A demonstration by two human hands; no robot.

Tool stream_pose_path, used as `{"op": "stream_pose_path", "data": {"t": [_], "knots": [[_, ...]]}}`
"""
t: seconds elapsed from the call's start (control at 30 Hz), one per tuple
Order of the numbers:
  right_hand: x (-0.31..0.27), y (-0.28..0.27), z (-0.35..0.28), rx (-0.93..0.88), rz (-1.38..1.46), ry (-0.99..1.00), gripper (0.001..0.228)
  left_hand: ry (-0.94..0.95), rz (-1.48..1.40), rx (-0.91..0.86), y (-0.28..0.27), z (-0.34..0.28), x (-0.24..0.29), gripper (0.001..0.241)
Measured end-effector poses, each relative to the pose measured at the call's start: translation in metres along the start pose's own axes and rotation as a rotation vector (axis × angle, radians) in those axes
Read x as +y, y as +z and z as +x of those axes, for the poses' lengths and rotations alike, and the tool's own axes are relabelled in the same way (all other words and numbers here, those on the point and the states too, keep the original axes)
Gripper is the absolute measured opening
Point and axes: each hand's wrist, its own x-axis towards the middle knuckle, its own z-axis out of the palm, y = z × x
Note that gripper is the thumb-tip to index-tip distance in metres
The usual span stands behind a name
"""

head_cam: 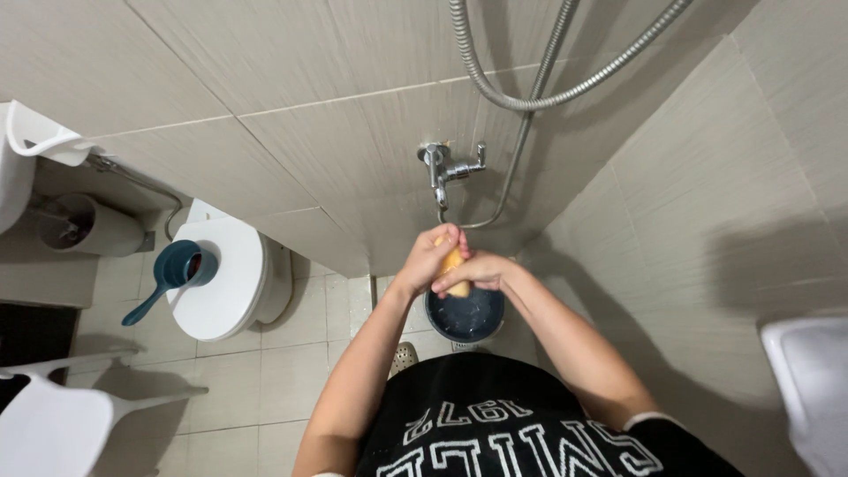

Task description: The person scrubs the tiled walls of a bathroom using a yellow sponge. They repeatedly rinse the sponge under a running shower faucet and continue scrubbing various sections of the wall, including around a wall-mounted soap dish.

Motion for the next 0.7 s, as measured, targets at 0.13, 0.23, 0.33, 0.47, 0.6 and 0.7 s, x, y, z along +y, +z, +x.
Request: {"op": "stream_pose_path", "data": {"t": [0.13, 0.23, 0.33, 0.47, 0.6, 0.7], "knots": [[0.010, -0.003, 0.018, 0.173, -0.058, -0.085, 0.035, 0.030, -0.065, 0.049, 0.010, 0.005, 0.006, 0.033], [0.032, -0.003, 0.031, 0.294, -0.223, -0.129, 0.025, 0.014, -0.133, 0.132, 0.024, -0.010, 0.024, 0.040], [-0.003, 0.034, -0.002, 0.420, -0.502, -0.012, 0.011, -0.026, -0.149, 0.287, 0.027, -0.013, 0.016, 0.057], [-0.020, 0.054, -0.032, 0.607, -1.017, 0.101, 0.030, -0.073, -0.242, 0.570, 0.034, -0.016, 0.002, 0.049], [0.008, 0.044, -0.020, 0.577, -1.260, -0.001, 0.021, -0.138, -0.215, 0.775, -0.006, 0.002, -0.062, 0.044], [0.028, 0.033, -0.020, 0.557, -1.164, -0.406, 0.069, -0.173, -0.414, 0.735, -0.042, 0.016, -0.099, 0.042]]}}
